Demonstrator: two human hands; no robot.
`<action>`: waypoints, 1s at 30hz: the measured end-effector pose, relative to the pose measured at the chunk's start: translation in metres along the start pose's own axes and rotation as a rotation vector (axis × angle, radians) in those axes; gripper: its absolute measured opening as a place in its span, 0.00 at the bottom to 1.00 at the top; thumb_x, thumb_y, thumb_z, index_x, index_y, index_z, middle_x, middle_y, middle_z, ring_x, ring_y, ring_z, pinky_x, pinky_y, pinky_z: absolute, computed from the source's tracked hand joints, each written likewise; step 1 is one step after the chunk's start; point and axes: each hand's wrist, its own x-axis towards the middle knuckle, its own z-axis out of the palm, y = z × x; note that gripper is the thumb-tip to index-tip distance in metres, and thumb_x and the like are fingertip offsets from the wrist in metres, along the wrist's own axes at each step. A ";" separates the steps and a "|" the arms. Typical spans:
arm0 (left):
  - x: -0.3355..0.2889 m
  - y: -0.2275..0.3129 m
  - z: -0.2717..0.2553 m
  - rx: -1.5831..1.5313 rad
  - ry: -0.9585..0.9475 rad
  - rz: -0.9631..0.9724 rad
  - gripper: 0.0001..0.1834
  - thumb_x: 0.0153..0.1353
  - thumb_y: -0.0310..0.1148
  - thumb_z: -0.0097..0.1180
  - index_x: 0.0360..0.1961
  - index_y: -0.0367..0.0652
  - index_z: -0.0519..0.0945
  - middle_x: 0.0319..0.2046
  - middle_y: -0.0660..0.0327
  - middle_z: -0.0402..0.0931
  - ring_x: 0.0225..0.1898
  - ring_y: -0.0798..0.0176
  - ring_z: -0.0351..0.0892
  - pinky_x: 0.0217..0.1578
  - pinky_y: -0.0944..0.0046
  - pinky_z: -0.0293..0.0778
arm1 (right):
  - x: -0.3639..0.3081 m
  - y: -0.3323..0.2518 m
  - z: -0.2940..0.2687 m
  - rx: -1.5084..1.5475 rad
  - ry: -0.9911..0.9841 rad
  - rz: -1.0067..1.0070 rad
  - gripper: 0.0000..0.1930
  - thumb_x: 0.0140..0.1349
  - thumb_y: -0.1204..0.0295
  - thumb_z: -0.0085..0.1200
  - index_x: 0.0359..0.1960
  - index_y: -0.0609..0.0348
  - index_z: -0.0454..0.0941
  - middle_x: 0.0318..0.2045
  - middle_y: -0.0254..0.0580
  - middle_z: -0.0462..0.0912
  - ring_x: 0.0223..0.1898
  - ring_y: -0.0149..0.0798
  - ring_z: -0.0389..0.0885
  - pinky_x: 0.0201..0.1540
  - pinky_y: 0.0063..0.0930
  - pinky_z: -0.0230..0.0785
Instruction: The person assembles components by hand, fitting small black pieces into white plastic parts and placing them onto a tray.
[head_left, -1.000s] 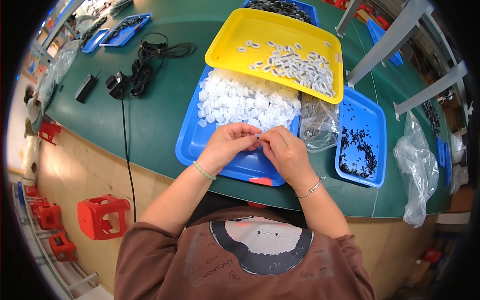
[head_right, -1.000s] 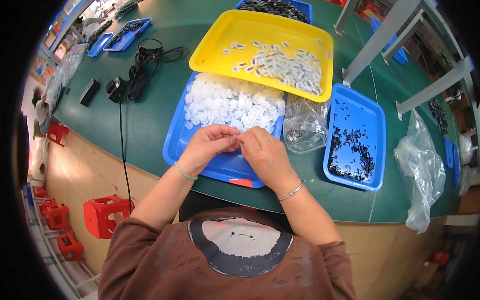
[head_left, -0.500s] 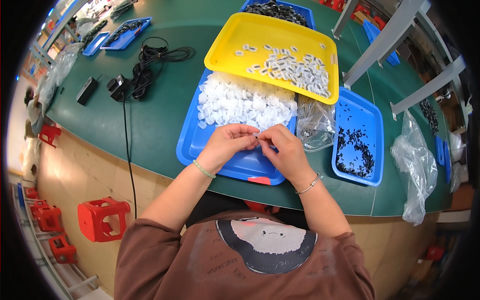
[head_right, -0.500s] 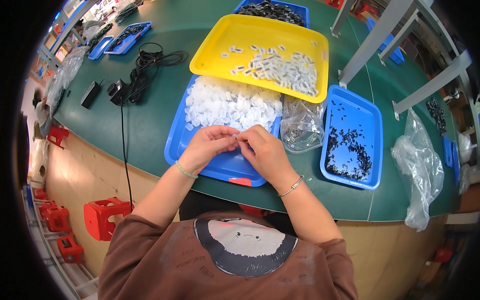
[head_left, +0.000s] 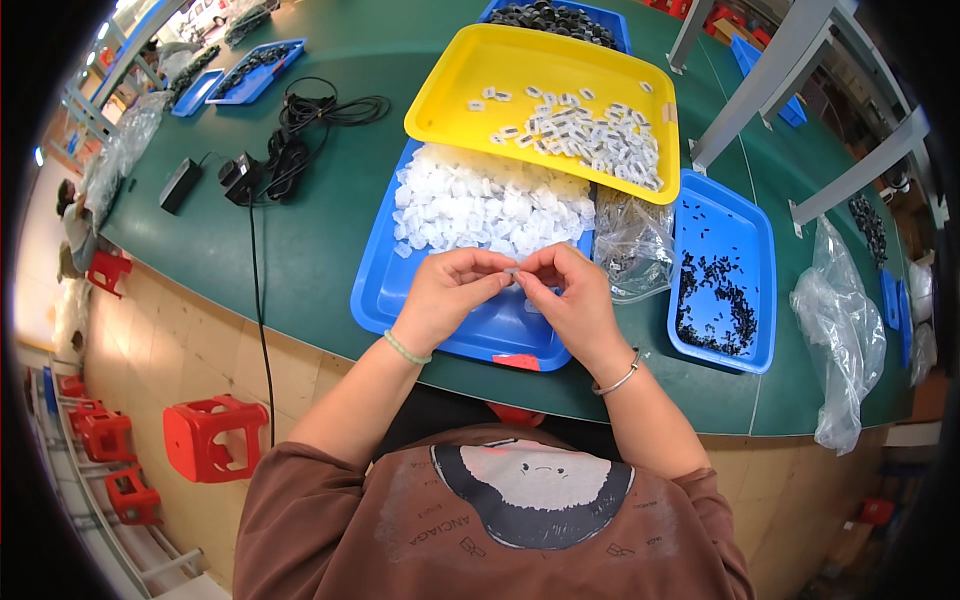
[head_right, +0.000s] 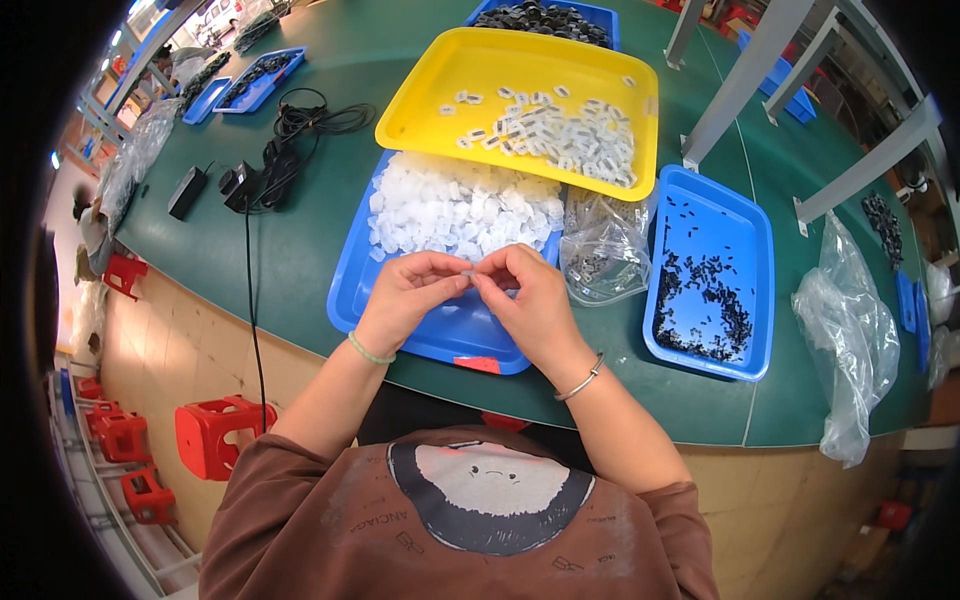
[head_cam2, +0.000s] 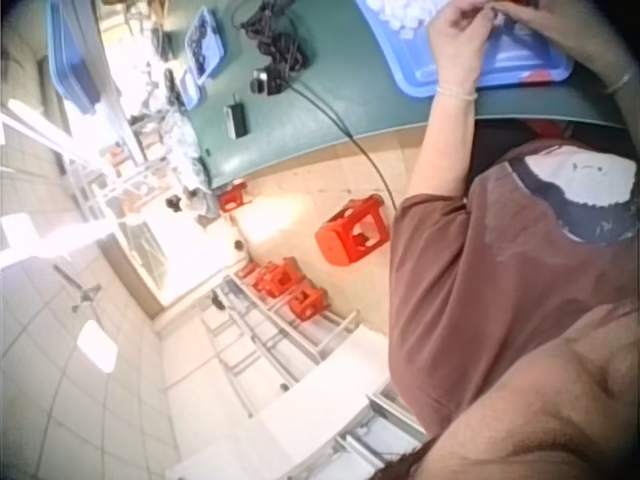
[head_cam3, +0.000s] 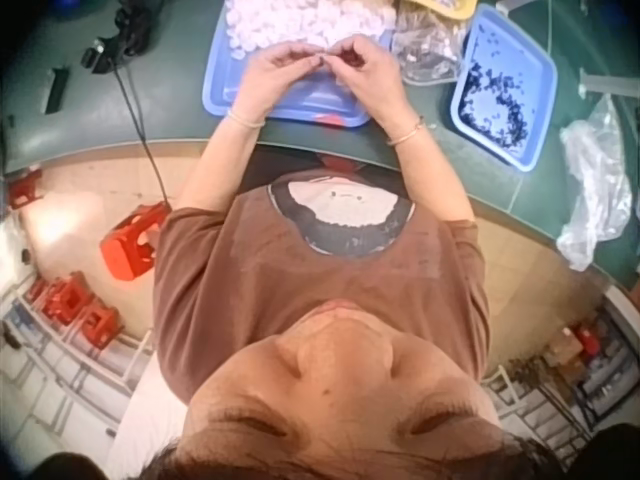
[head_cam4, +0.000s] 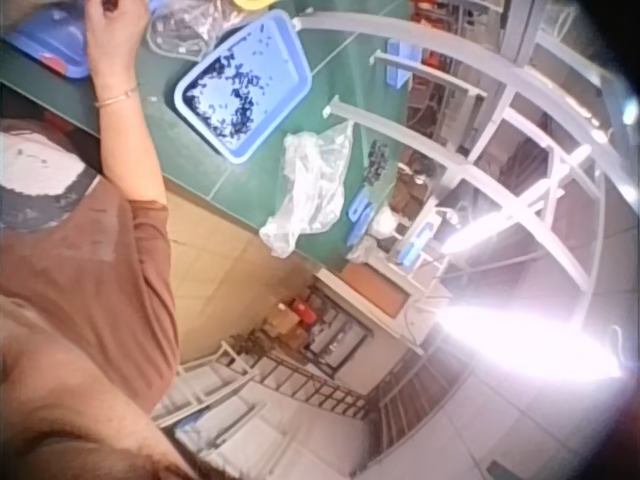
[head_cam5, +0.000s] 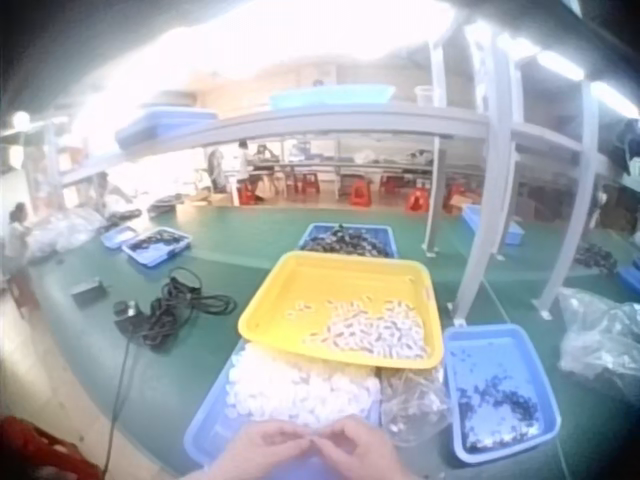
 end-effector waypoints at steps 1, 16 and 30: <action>0.000 0.000 0.001 -0.003 0.006 0.007 0.11 0.59 0.22 0.59 0.44 0.34 0.78 0.38 0.59 0.81 0.40 0.71 0.79 0.43 0.73 0.75 | -0.001 0.001 -0.001 -0.033 -0.005 -0.010 0.06 0.57 0.79 0.58 0.36 0.65 0.76 0.31 0.39 0.79 0.31 0.30 0.80 0.36 0.22 0.74; -0.005 0.000 0.006 0.000 0.045 0.084 0.09 0.59 0.21 0.57 0.42 0.33 0.78 0.37 0.59 0.81 0.39 0.71 0.79 0.41 0.73 0.75 | 0.000 -0.001 0.003 -0.059 -0.062 0.024 0.05 0.59 0.79 0.55 0.36 0.65 0.74 0.31 0.41 0.79 0.31 0.31 0.79 0.35 0.24 0.74; -0.003 -0.002 0.004 -0.022 -0.007 0.073 0.07 0.59 0.21 0.56 0.40 0.35 0.76 0.37 0.61 0.79 0.37 0.73 0.77 0.41 0.74 0.74 | -0.006 -0.004 0.016 -0.209 -0.039 -0.021 0.07 0.56 0.79 0.55 0.32 0.63 0.68 0.28 0.43 0.77 0.27 0.34 0.78 0.31 0.26 0.72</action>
